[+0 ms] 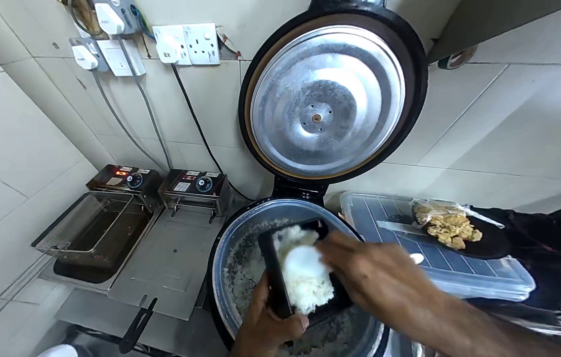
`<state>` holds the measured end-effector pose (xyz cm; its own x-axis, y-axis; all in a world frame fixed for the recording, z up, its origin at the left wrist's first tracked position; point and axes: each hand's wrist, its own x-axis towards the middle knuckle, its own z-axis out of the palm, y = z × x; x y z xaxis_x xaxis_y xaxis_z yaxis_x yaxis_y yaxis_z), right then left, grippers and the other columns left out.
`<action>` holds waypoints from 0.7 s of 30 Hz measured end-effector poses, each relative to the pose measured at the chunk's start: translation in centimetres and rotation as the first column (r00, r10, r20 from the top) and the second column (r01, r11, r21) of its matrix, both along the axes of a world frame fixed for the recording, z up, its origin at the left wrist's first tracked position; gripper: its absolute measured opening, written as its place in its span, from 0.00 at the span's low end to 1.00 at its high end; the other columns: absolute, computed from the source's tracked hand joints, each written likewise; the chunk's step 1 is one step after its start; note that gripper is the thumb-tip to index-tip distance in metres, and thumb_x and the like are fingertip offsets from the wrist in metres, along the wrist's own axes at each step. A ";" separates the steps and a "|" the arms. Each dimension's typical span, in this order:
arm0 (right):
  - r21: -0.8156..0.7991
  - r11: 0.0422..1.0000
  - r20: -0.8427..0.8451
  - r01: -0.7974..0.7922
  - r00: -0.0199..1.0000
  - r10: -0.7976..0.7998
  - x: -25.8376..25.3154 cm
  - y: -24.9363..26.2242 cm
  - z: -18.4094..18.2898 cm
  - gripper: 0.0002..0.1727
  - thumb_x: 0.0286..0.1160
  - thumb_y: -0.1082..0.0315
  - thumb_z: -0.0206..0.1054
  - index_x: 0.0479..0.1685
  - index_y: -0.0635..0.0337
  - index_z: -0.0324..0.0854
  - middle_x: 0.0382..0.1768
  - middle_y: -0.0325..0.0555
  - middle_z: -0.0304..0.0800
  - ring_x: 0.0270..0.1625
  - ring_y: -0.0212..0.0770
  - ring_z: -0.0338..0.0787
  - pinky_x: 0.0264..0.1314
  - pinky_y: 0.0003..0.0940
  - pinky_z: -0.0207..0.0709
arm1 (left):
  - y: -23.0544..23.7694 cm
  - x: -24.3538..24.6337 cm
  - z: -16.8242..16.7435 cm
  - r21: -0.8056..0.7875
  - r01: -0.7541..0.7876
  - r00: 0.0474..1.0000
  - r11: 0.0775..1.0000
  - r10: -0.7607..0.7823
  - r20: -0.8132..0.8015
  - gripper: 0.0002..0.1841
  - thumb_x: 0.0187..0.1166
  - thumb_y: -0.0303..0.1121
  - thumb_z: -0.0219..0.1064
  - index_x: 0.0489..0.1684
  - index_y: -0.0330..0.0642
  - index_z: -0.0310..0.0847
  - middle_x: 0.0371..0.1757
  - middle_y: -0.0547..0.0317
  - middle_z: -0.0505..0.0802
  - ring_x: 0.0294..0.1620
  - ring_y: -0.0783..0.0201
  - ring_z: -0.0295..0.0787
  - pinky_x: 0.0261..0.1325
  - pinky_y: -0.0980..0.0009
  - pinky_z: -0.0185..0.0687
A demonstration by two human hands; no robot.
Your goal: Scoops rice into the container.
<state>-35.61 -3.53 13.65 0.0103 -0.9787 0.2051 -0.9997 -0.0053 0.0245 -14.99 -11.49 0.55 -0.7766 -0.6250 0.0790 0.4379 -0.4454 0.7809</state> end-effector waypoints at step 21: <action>-0.118 0.991 -0.205 0.056 0.976 -0.080 -1.7 -3.9 2.7 0.14 0.67 0.72 0.70 0.50 0.48 0.90 0.39 0.41 0.86 0.19 0.45 0.83 0.12 0.45 0.72 | -2.1 2.4 -0.8 -0.059 -0.470 0.868 0.881 0.473 0.150 0.54 0.53 0.31 0.88 0.85 0.32 0.56 0.65 0.41 0.86 0.59 0.48 0.92 0.55 0.46 0.95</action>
<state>-37.26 -7.44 16.33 -0.0017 -0.9498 0.3129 -0.9703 0.0772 0.2291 -12.55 -13.63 -0.21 -0.3931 -0.9195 -0.0016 0.4642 -0.1999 0.8629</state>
